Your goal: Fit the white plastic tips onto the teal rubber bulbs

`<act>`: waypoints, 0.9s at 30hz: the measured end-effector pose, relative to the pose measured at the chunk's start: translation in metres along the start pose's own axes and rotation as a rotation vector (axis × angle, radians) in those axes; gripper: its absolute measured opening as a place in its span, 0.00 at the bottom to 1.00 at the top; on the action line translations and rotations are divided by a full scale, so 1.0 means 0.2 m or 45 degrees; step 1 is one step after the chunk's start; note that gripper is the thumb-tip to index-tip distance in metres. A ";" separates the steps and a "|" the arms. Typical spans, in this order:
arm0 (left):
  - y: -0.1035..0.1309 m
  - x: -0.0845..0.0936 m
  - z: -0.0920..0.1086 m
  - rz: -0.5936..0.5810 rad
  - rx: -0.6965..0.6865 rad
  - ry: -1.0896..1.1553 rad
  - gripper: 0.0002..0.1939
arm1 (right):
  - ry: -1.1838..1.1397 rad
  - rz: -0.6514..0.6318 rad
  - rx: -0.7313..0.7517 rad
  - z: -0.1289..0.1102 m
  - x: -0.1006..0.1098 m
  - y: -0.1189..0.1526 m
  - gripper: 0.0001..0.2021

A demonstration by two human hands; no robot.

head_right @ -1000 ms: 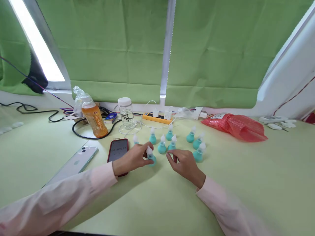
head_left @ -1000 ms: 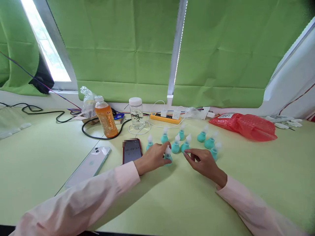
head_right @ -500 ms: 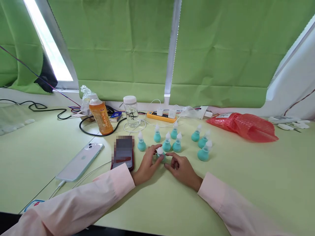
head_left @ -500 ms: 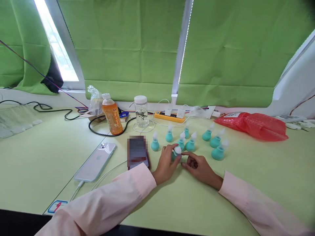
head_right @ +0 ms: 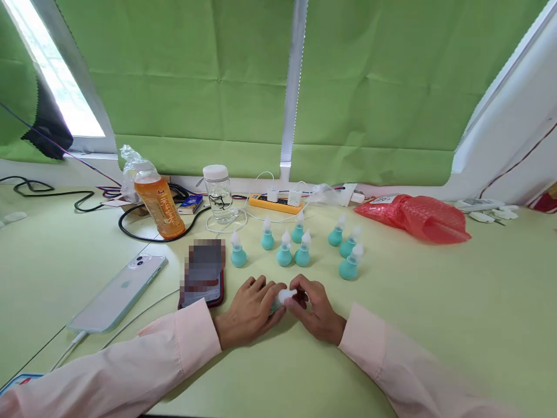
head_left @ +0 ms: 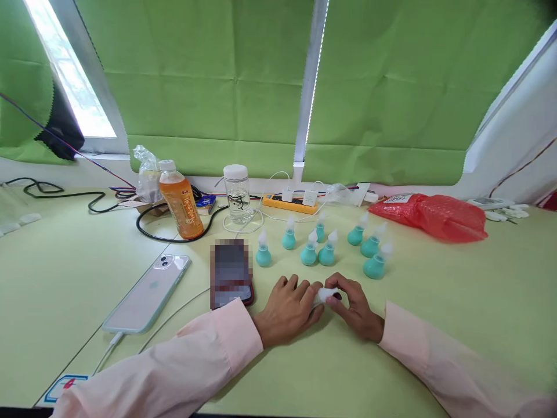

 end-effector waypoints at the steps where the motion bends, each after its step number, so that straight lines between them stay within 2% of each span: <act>1: 0.00 0.00 0.00 -0.010 0.009 -0.026 0.18 | 0.000 -0.001 -0.024 0.00 0.00 0.00 0.11; 6: 0.02 0.03 0.02 -0.037 0.028 -0.026 0.15 | -0.112 -0.015 -0.136 0.00 -0.03 -0.01 0.19; 12: 0.06 0.01 -0.01 -0.095 0.294 0.342 0.14 | -0.079 0.071 -0.210 0.02 -0.05 -0.02 0.20; 17: 0.05 0.01 -0.04 -0.065 0.375 0.505 0.14 | -0.630 0.036 -0.746 0.09 -0.11 -0.03 0.23; 19: 0.05 0.01 -0.05 -0.048 0.409 0.543 0.14 | -0.839 0.015 -0.900 0.10 -0.13 -0.03 0.23; 23: 0.05 0.01 -0.06 -0.044 0.459 0.586 0.14 | -1.077 -0.066 -0.986 0.10 -0.14 -0.04 0.23; 27: 0.05 0.01 -0.06 -0.044 0.442 0.587 0.15 | -1.166 -0.218 -1.016 0.09 -0.15 -0.03 0.23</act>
Point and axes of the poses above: each hand's wrist, its own y-axis away from the middle knuckle, its own x-axis out of the back of the hand, z = x × y, the point moved 4 cm from there along -y, towards the middle knuckle, and after that the axes turned 6 degrees about z, right-handed, at the moved point
